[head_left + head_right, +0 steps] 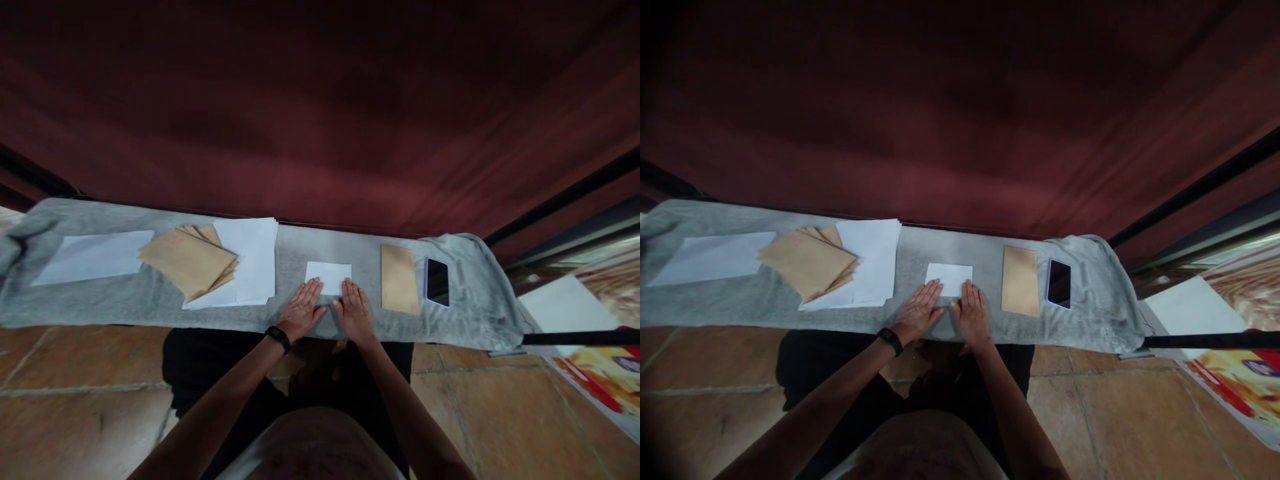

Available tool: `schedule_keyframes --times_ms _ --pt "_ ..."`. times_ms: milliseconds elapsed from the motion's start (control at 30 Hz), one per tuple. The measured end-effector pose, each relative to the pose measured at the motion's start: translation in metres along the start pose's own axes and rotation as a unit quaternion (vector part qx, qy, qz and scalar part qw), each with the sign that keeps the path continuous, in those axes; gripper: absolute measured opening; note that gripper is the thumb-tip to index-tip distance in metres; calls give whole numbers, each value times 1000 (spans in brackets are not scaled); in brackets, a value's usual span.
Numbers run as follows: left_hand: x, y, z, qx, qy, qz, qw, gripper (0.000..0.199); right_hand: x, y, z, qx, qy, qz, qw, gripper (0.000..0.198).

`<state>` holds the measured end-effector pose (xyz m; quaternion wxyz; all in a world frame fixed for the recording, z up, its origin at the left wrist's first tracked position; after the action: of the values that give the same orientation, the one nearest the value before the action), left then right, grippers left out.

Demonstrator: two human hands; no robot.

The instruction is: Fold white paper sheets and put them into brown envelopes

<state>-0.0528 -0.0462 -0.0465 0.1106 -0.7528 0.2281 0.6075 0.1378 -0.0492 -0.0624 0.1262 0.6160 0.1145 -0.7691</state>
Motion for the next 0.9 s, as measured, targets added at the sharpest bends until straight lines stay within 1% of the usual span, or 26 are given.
schedule_keyframes --times_ms 133,267,333,400,467,500,567,633,733,833,900 --pt "1 2 1 -18 -2 -6 1000 68 -3 3 -9 16 5 -12 1000 58" --pt "1 3 1 -18 -4 -15 1000 65 -8 -4 -2 36 2 -20 999 56" --pt "2 2 1 -16 -8 -16 1000 64 -10 -12 7 16 -3 -7 1000 55" --pt "2 1 2 -14 -13 -13 1000 63 -10 -22 17 -29 -9 18 999 51" --pt "3 0 3 -13 -17 -9 1000 62 -9 -32 22 -64 -15 34 997 48" --pt "3 0 3 -13 -19 -9 1000 62 -8 -36 22 -70 -16 35 997 47" --pt "3 1 4 -14 -22 -8 1000 61 -8 -41 16 -60 -17 28 998 47" --pt "4 1 4 -16 -27 -8 999 61 -9 -44 6 -34 -15 16 999 49" --pt "6 -2 3 -35 -28 -12 999 60 -9 -47 -8 -4 -11 4 1000 51" --pt "6 -15 -5 -51 -20 -21 998 59 -9 -48 -15 10 -6 0 1000 52" --pt "5 -30 -13 -35 -14 -19 999 58 -9 -48 -15 14 -5 5 1000 53"
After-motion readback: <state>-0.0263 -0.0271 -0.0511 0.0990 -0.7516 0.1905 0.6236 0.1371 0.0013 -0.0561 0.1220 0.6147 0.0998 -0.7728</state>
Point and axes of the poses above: each hand's wrist, its own y-axis away from the middle knuckle, its own x-axis out of the palm, z = x × y, the point moved 2 cm from there along -y, towards the middle knuckle, and after that the axes turned 15 degrees about z, right-handed, at the moved point
